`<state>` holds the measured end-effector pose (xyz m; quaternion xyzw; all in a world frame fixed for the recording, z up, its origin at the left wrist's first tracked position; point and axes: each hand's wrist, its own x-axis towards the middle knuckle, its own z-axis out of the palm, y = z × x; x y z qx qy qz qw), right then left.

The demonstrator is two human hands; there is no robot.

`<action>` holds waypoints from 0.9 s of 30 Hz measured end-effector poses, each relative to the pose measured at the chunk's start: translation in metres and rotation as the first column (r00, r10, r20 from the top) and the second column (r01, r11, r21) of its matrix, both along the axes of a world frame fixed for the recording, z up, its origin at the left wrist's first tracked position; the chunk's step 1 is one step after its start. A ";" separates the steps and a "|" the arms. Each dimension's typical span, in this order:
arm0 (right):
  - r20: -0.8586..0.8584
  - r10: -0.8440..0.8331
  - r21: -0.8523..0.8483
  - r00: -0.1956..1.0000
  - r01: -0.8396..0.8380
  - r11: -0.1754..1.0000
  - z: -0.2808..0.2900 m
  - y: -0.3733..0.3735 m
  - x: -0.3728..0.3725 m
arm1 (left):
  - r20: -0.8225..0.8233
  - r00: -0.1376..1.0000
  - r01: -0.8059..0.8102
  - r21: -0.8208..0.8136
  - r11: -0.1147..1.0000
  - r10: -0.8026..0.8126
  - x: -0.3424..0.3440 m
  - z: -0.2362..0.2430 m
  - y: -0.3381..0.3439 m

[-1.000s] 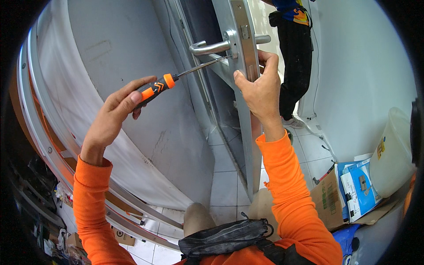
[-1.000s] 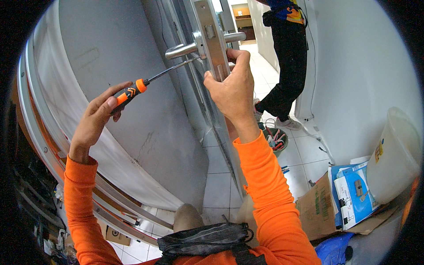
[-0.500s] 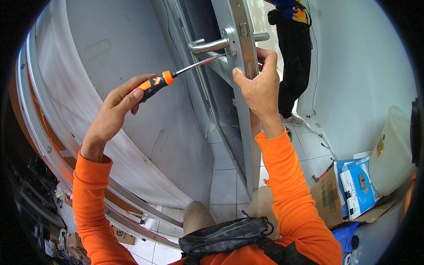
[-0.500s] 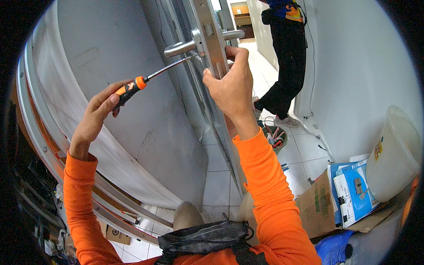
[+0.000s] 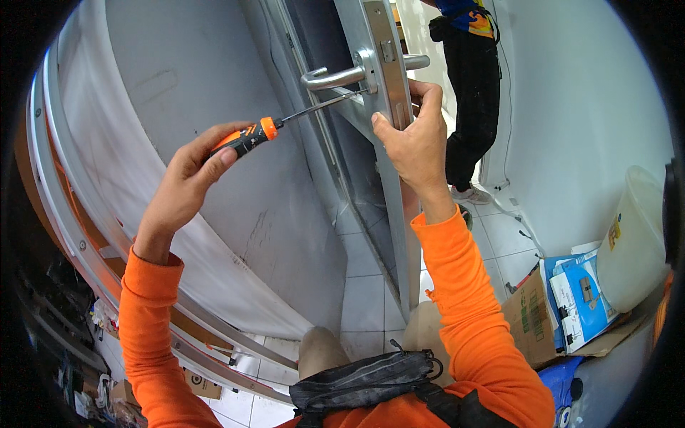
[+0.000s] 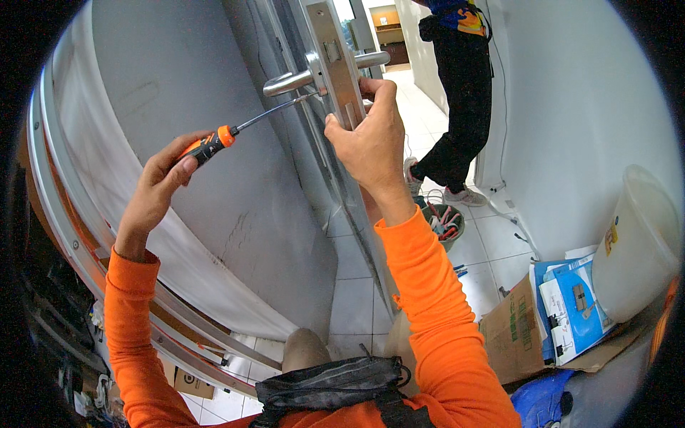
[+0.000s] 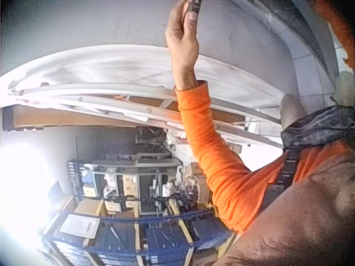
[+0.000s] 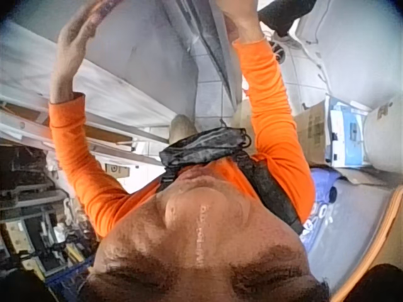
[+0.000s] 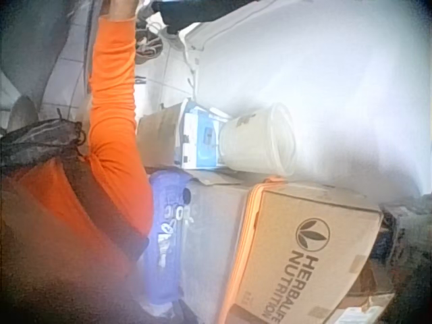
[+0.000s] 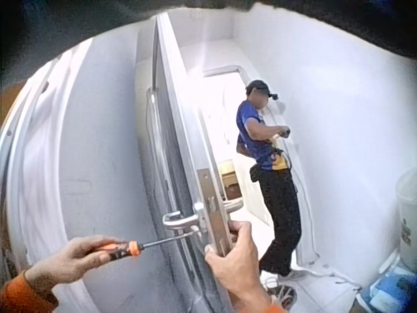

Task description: The person installs a door handle and lock assembly by fitting the hardware into the door, inserting components by hand, and securing the plate with a screwdriver.

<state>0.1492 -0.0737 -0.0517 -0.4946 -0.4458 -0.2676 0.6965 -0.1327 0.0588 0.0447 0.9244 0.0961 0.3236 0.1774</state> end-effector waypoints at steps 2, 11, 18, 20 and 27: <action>0.001 -0.001 -0.004 1.000 0.001 1.000 -0.001 -0.001 0.001 | 0.036 0.999 0.021 0.021 1.000 -0.021 0.006 -0.002 -0.002; -0.008 -0.011 0.002 1.000 0.011 1.000 -0.001 0.001 0.000 | -0.206 0.958 -0.246 -0.232 0.941 0.200 0.004 0.008 -0.017; -0.040 0.040 0.023 0.998 -0.039 0.999 -0.004 0.002 -0.001 | 0.081 0.995 -0.088 0.430 0.899 0.058 0.002 0.009 -0.021; -0.023 0.024 0.032 0.999 -0.023 0.999 -0.003 0.002 -0.001 | 0.187 0.979 -0.154 0.448 0.880 0.077 0.010 0.007 -0.026; -0.005 0.016 0.023 1.000 -0.016 1.000 -0.004 0.004 0.004 | -0.167 0.983 -0.148 -0.431 0.890 0.083 0.005 0.011 -0.016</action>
